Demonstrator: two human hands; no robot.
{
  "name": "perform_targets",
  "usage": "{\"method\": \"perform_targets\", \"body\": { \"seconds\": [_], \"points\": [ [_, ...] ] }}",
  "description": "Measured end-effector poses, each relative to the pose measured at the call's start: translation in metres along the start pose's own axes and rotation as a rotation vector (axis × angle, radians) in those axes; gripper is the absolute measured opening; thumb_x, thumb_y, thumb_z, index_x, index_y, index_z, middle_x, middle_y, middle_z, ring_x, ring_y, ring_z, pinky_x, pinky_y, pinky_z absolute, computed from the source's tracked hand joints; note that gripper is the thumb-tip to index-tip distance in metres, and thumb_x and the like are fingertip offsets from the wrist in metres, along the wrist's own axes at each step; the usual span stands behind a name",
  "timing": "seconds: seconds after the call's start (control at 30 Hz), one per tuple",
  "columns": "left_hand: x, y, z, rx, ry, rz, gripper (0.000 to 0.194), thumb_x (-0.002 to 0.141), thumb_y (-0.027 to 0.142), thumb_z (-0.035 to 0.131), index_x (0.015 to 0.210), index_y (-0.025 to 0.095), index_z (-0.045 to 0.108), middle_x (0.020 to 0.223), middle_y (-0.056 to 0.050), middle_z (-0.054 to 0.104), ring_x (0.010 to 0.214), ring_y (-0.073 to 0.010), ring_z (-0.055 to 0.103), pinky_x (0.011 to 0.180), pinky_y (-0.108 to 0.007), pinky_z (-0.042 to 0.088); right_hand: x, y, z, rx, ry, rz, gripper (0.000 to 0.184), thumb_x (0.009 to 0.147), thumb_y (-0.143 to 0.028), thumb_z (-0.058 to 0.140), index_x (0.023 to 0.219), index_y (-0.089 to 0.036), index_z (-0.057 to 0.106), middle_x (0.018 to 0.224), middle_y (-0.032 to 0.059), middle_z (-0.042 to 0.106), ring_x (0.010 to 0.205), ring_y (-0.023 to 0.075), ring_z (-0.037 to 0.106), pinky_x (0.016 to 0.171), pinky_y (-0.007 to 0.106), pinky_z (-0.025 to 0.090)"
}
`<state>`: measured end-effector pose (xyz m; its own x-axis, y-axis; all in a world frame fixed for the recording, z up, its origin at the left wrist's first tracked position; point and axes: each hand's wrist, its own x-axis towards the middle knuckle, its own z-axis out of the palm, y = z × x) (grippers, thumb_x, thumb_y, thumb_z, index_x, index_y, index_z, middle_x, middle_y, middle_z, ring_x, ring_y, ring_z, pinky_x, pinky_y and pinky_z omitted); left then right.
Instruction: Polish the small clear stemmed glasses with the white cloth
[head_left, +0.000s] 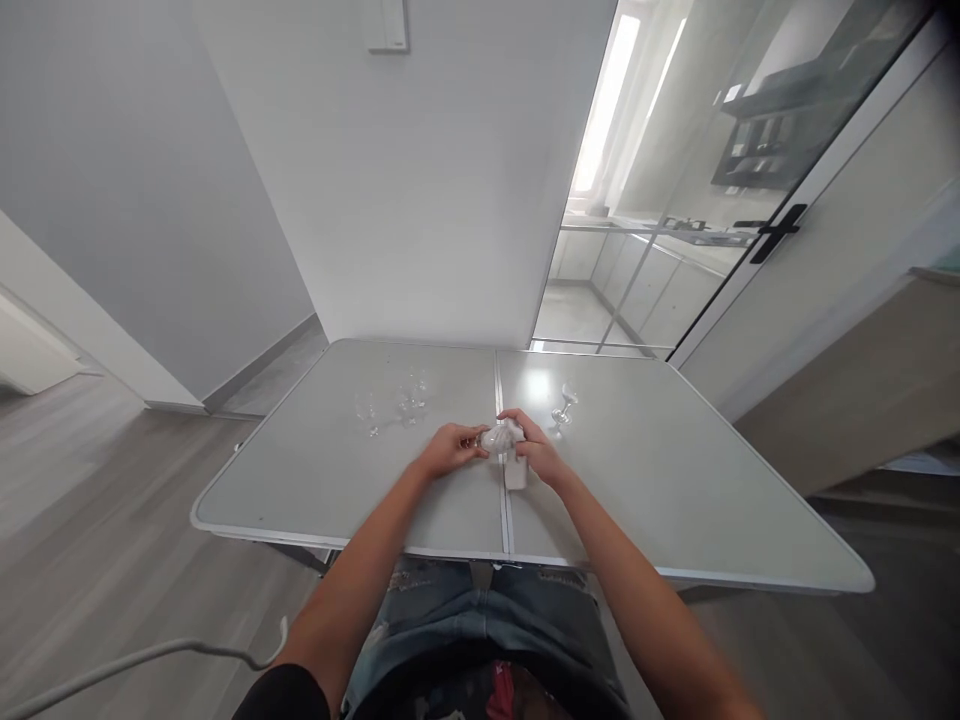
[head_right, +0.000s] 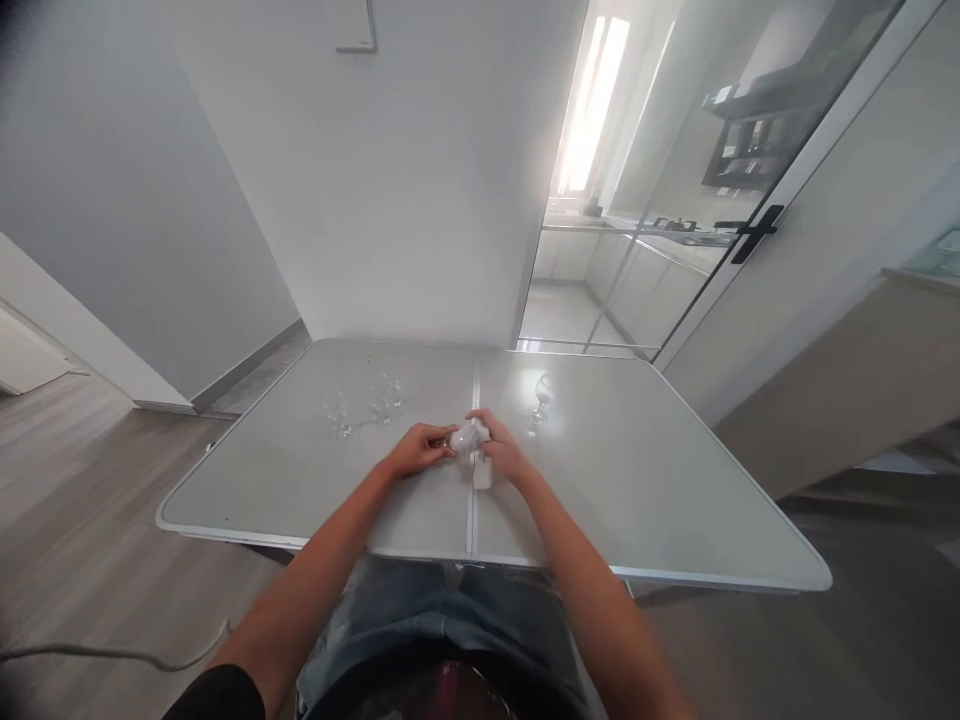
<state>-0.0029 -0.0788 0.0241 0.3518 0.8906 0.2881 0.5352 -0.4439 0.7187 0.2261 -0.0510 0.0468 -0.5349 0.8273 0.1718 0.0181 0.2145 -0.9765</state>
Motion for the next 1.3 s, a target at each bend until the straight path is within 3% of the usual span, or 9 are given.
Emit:
{"method": "perform_targets", "body": {
  "seconds": [0.1,0.27,0.33,0.47,0.53,0.8,1.03,1.2,1.3],
  "points": [
    [0.004,-0.008,0.003,-0.159,0.076,-0.032,0.048,0.084,0.043,0.070,0.122,0.014,0.073,0.062,0.005,0.048,0.061,-0.0103,0.042,0.061,-0.023,0.034,0.012,0.001,0.002,-0.085,0.133,-0.138,0.050,0.060,-0.015,0.047,0.108,-0.024,0.060,0.076,-0.0034,0.052,0.069,0.0155,0.045,0.064,0.026,0.037],
    [0.003,-0.017,0.010,-0.265,0.399,-0.092,0.047,0.082,0.048,0.072,0.114,0.014,0.074,0.064,0.003,0.052,0.058,-0.0097,0.044,0.060,-0.024,0.038,0.030,0.005,0.012,0.315,0.781,-0.056,0.072,0.057,-0.015,0.047,0.127,-0.030,0.047,0.092,-0.0028,0.056,0.073,0.0146,0.049,0.060,0.023,0.038],
    [0.003,-0.017,0.010,-0.392,0.401,-0.123,0.049,0.083,0.053,0.070,0.112,0.013,0.073,0.063,0.002,0.056,0.053,-0.0089,0.045,0.056,-0.023,0.038,0.034,0.006,0.016,0.489,0.700,0.039,0.075,0.054,-0.015,0.050,0.127,-0.029,0.048,0.094,-0.0021,0.059,0.074,0.0150,0.051,0.060,0.023,0.040],
    [0.002,-0.012,0.009,-0.763,0.202,-0.165,0.055,0.087,0.062,0.061,0.101,0.009,0.070,0.056,0.001,0.055,0.041,-0.0072,0.041,0.046,-0.022,0.028,0.028,-0.002,0.022,0.807,0.139,0.107,0.062,0.067,-0.031,0.054,0.128,-0.023,0.057,0.100,0.0041,0.070,0.082,0.0225,0.062,0.071,0.033,0.051],
    [0.002,-0.008,0.009,-0.932,0.114,-0.169,0.056,0.086,0.063,0.062,0.097,0.009,0.070,0.052,0.003,0.050,0.038,-0.0056,0.035,0.045,-0.023,0.026,0.023,-0.009,0.023,0.888,0.011,0.089,0.062,0.076,-0.043,0.048,0.134,-0.023,0.057,0.108,0.0060,0.071,0.088,0.0256,0.064,0.076,0.039,0.053],
    [0.000,-0.002,0.009,-1.097,-0.055,-0.236,0.059,0.076,0.062,0.073,0.097,0.008,0.069,0.049,0.005,0.044,0.034,-0.0036,0.028,0.043,-0.023,0.022,0.016,-0.011,0.021,0.735,-0.038,0.016,0.084,0.062,-0.019,0.059,0.145,-0.028,0.049,0.115,0.0021,0.070,0.083,0.0202,0.065,0.077,0.034,0.053],
    [-0.005,0.001,0.021,-0.748,0.002,-0.175,0.057,0.081,0.063,0.070,0.099,0.009,0.066,0.050,0.005,0.047,0.038,-0.0059,0.038,0.043,-0.021,0.026,0.013,-0.013,0.026,0.797,0.048,0.046,0.071,0.088,-0.074,0.036,0.136,-0.026,0.056,0.110,0.0077,0.071,0.086,0.0239,0.066,0.072,0.037,0.054],
    [-0.007,0.007,0.023,-0.934,-0.190,-0.205,0.060,0.074,0.068,0.072,0.087,0.010,0.063,0.055,0.002,0.051,0.038,-0.0038,0.031,0.042,-0.021,0.021,0.014,-0.011,0.032,0.884,-0.044,0.088,0.067,0.090,-0.074,0.033,0.121,-0.022,0.061,0.092,0.0066,0.071,0.057,0.0200,0.059,0.050,0.034,0.048],
    [-0.004,0.006,0.024,-0.988,-0.133,-0.253,0.064,0.071,0.074,0.070,0.086,0.012,0.062,0.057,0.003,0.049,0.038,-0.0035,0.025,0.040,-0.022,0.018,0.012,-0.016,0.041,0.886,0.003,0.029,0.060,0.092,-0.068,0.036,0.125,-0.024,0.059,0.096,0.0054,0.070,0.056,0.0183,0.058,0.050,0.033,0.048]
  ]
}}
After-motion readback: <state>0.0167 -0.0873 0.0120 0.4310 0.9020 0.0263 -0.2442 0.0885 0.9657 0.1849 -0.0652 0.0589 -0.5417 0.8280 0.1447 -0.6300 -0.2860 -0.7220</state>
